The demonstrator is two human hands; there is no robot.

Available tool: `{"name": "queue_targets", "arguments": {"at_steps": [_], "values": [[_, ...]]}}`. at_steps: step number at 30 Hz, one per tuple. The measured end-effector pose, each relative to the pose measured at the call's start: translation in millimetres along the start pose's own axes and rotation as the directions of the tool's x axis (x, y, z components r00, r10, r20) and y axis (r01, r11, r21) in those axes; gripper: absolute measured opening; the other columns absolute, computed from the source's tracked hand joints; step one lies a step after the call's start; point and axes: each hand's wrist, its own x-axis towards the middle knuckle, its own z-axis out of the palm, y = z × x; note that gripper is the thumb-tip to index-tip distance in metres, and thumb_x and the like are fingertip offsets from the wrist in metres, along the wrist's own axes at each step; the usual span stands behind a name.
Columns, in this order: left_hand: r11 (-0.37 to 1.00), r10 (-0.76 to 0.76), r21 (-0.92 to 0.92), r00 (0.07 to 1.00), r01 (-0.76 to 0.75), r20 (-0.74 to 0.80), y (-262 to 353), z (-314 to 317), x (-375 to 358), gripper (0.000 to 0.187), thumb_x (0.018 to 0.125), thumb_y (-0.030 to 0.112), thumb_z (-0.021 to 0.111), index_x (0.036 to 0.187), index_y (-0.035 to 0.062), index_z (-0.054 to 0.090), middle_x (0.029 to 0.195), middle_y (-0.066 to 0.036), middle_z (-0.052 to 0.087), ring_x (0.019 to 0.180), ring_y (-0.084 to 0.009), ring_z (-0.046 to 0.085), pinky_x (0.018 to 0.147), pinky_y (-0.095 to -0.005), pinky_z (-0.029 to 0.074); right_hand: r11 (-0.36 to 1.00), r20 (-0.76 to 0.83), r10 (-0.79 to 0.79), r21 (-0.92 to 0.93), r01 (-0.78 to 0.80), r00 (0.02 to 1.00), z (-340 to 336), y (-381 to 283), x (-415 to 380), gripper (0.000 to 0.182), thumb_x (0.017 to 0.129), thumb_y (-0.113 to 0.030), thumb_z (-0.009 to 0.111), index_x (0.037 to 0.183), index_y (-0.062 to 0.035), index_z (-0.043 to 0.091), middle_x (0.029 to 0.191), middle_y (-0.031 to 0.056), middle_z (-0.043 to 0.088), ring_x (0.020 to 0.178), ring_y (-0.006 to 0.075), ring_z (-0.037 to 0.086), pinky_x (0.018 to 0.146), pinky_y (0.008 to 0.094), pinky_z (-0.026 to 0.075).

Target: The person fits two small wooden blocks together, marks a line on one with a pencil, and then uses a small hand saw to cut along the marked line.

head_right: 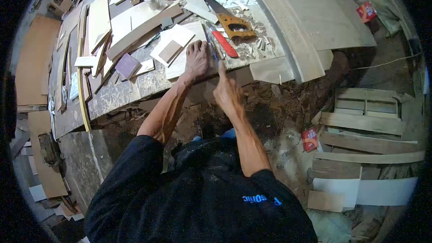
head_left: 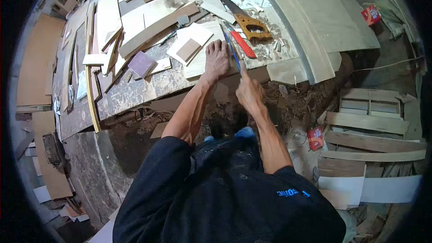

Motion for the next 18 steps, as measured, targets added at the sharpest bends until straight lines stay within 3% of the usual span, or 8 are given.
{"name": "queue_targets", "arguments": {"at_steps": [1, 5, 8, 12, 13, 18], "values": [[0.999, -0.044, -0.018, 0.994, 0.046, 0.1, 1.8, -4.3, 0.3, 0.047, 0.08, 0.016, 0.055, 0.125, 0.0042, 0.043, 0.123, -0.019, 0.044, 0.116, -0.0387, 0.041, 0.1, -0.0497, 0.033, 0.997, 0.083, 0.049, 0.049, -0.054, 0.995, -13.5, -15.8, 10.9, 0.081, 0.081, -0.006, 0.056, 0.153, -0.0138, 0.02, 0.076, 0.0301, 0.063, 0.07, 0.0454, 0.064, 0.066, 0.0508, 0.049], [1.0, -0.02, -0.001, 0.997, 0.02, 0.072, 0.0, -2.6, -0.9, 0.049, 0.082, 0.018, 0.054, 0.128, 0.004, 0.044, 0.122, -0.018, 0.045, 0.114, -0.0377, 0.043, 0.1, -0.0488, 0.034, 1.0, 0.047, 0.013, -0.004, -0.012, 0.999, -6.8, -12.1, 2.5, 0.085, 0.08, -0.006, 0.056, 0.154, -0.0149, 0.016, 0.072, 0.0285, 0.063, 0.067, 0.0456, 0.063, 0.066, 0.0526, 0.048], [1.0, 0.022, 0.019, 1.0, -0.022, -0.001, -0.6, -1.1, -0.2, 0.042, 0.082, 0.024, 0.058, 0.116, 0.0015, 0.046, 0.112, -0.019, 0.047, 0.111, -0.0373, 0.043, 0.096, -0.0478, 0.033, 0.998, 0.004, -0.034, -0.058, 0.035, 0.999, -6.2, -1.2, -28.4, 0.086, 0.08, -0.004, 0.055, 0.154, -0.0154, 0.014, 0.071, 0.0279, 0.063, 0.066, 0.0453, 0.063, 0.065, 0.0531, 0.048], [0.999, 0.035, -0.014, 0.999, -0.035, 0.002, -3.7, 2.8, -1.4, 0.045, 0.079, 0.024, 0.059, 0.115, 0.0005, 0.046, 0.112, -0.02, 0.047, 0.11, -0.0383, 0.043, 0.097, -0.0482, 0.033, 0.998, -0.02, -0.047, -0.046, 0.046, 0.999, -0.1, -2.7, 11.9, 0.082, 0.082, -0.004, 0.054, 0.153, -0.0142, 0.016, 0.071, 0.0286, 0.062, 0.064, 0.0439, 0.063, 0.063, 0.0538, 0.048], [0.999, 0.043, -0.016, 0.999, -0.043, -0.012, -2.7, 0.1, -1.7, 0.045, 0.079, 0.024, 0.059, 0.115, 0.0002, 0.046, 0.112, -0.02, 0.046, 0.11, -0.0385, 0.043, 0.097, -0.0484, 0.033, 0.997, -0.007, -0.029, 0.075, 0.029, 1.0, 0.3, -6.7, 22.4, 0.069, 0.087, -0.012, 0.051, 0.15, -0.0122, 0.024, 0.074, 0.0324, 0.061, 0.072, 0.0501, 0.061, 0.064, 0.0573, 0.046], [1.0, 0.005, 0.002, 1.0, -0.005, 0.013, 2.4, -4.0, 0.4, 0.043, 0.077, 0.02, 0.058, 0.114, -0.0003, 0.048, 0.112, -0.021, 0.046, 0.109, -0.0378, 0.044, 0.096, -0.0482, 0.034, 1.0, 0.074, 0.02, 0.008, -0.021, 0.997, -15.2, -10.2, -9.7, 0.069, 0.086, -0.01, 0.048, 0.151, -0.0129, 0.023, 0.076, 0.0331, 0.062, 0.074, 0.0504, 0.062, 0.068, 0.057, 0.047]]}}
